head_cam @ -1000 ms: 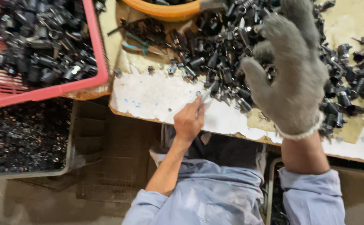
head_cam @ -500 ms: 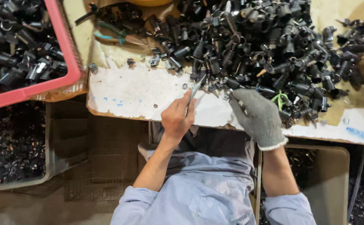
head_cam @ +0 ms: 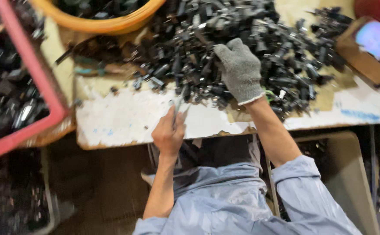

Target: The person sits at a workbench covered with a large pile of small black plastic fittings and repeatedly picks up individual parts, presses or checks them with a small metal rod tool, and tosses them into a collection bin beside the bench. A gloved hand holds each part while the other hand works on it, one part at a time.

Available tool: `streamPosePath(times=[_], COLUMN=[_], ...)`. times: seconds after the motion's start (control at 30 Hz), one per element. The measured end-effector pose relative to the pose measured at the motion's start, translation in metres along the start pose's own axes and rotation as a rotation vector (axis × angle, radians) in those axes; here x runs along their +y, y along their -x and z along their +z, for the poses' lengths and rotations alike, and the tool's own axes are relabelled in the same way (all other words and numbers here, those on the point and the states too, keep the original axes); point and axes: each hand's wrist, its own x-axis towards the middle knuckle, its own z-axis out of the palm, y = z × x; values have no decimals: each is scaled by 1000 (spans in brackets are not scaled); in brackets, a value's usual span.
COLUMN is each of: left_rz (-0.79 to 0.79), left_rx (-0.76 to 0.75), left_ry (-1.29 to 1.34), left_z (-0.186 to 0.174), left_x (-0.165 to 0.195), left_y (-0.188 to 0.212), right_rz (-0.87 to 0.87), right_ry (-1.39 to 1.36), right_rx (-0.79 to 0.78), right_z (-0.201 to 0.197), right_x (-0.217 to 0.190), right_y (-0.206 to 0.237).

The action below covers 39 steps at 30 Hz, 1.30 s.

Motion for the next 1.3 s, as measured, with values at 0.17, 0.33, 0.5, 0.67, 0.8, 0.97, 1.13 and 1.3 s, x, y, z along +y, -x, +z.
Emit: streamPosePath(times=[0.17,0.33,0.5,0.67,0.8,0.97,1.13,1.3], left_rz=[38,77,66,55,71,38,-63,-74], left_rx=[-8,-22,-30,-22,-27,-25,-47,-63], left_ry=[-43,-72,-81,-88,-113,-95,-86,-202], left_z=[7,12,15,17,18,20,18,20], left_x=[6,12,16,18,20,25,21,14], left_y=[-1,-3,-3,-2,-4,-4,-13,-20], right_rz=[158,252,317,371,530,500,417,315], right_ry=[-428,-863,-613,-641,-709,-781,-751,-681], right_rx=[312,380,163,94,52,129,218,172], right_z=[-25,-10,-7,2,9,8,7,3], right_x=[17,-3,-32,-31,-27,-29,-24,-17], right_y=[22,61,107,125,129,127,122,132])
